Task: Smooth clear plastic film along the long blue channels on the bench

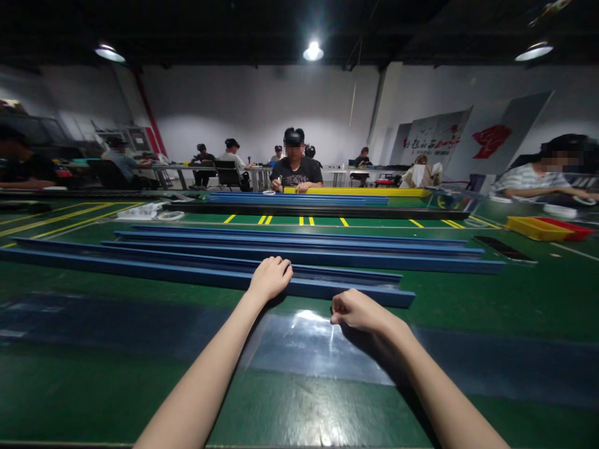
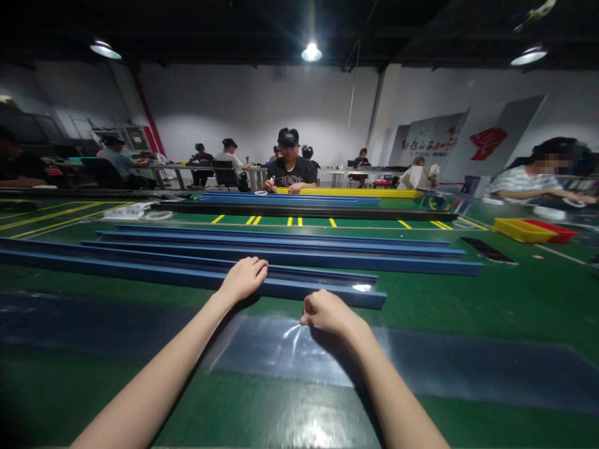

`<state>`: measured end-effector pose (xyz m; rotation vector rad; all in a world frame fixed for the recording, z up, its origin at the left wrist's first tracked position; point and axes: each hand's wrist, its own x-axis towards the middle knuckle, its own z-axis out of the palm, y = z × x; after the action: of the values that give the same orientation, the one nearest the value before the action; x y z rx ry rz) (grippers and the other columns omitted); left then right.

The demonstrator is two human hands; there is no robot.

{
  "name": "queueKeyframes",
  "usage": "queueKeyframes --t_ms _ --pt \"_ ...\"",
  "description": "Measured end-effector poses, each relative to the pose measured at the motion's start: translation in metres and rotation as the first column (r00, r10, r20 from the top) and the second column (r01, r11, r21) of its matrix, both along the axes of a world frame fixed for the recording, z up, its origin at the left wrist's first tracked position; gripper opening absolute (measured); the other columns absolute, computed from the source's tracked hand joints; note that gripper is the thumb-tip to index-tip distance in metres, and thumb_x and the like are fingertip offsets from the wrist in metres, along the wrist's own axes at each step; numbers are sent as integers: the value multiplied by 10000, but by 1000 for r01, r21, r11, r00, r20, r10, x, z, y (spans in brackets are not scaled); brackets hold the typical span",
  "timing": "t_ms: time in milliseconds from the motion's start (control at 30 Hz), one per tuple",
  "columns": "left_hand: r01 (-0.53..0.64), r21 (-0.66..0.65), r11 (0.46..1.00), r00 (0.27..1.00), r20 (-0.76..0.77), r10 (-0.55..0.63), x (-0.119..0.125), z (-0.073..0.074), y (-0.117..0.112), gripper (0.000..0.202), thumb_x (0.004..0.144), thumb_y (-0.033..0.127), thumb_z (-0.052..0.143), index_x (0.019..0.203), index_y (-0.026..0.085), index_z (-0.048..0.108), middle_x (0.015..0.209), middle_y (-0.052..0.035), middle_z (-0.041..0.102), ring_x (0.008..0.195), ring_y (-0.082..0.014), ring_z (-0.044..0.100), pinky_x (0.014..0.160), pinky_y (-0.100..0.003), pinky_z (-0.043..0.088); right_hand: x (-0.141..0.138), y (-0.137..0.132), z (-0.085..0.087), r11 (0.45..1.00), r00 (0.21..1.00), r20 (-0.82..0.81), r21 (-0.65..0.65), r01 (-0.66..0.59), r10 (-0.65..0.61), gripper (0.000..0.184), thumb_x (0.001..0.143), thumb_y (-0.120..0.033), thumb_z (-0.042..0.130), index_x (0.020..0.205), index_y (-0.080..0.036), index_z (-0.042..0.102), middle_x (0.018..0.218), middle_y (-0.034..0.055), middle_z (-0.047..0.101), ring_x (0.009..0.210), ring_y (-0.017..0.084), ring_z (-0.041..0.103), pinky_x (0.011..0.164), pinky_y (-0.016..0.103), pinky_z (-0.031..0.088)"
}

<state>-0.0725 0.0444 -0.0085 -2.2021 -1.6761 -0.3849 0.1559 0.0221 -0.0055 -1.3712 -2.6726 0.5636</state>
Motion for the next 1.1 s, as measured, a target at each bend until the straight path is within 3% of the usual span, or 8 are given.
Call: queueKeyframes --t_ms 233,467,633,800,933,1100 --pt "6 -5 1000 1000 18 -6 0 -1 1 330 878 279 283 964 170 583 869 -62 602 848 -182 529 795 -297 377 -4 -9 10 989 999 38 147 27 -32 82 691 -265 561 688 -184 568 695 23 621 613 112 508 496 214 236" --pt "16 -7 1000 1000 -4 -16 0 0 -3 320 874 274 291 952 164 582 856 -65 597 827 -183 529 789 -299 379 -10 -19 20 943 994 92 333 21 -54 152 810 -226 397 763 -188 536 772 38 633 668 132 546 528 240 224" --pt "27 -20 999 1000 -14 -27 0 2 -8 322 877 286 296 969 166 581 863 -63 603 830 -182 536 790 -300 380 -12 -23 25 910 991 95 412 45 -92 150 828 -220 382 796 -192 526 811 32 628 714 130 551 539 247 216" --pt "29 -26 999 999 24 -29 1 4 -12 329 883 295 301 1001 175 584 944 -64 601 874 -173 543 798 -296 380 -10 -20 23 848 988 89 527 60 -125 160 835 -217 370 794 -191 523 799 26 615 720 131 536 538 256 207" --pt "33 50 998 998 54 -36 5 6 -15 332 884 330 307 981 188 591 972 -64 598 909 -183 535 803 -322 376 -7 -14 19 776 982 67 624 96 -175 149 823 -211 391 773 -181 528 762 25 601 697 134 511 565 258 223" --pt "136 180 974 984 90 -154 16 11 -21 304 874 321 332 988 181 577 1005 -70 585 948 -194 512 808 -343 383 -2 -6 15 672 971 13 724 155 -238 182 834 -215 382 743 -170 533 731 34 590 707 148 480 602 267 228"
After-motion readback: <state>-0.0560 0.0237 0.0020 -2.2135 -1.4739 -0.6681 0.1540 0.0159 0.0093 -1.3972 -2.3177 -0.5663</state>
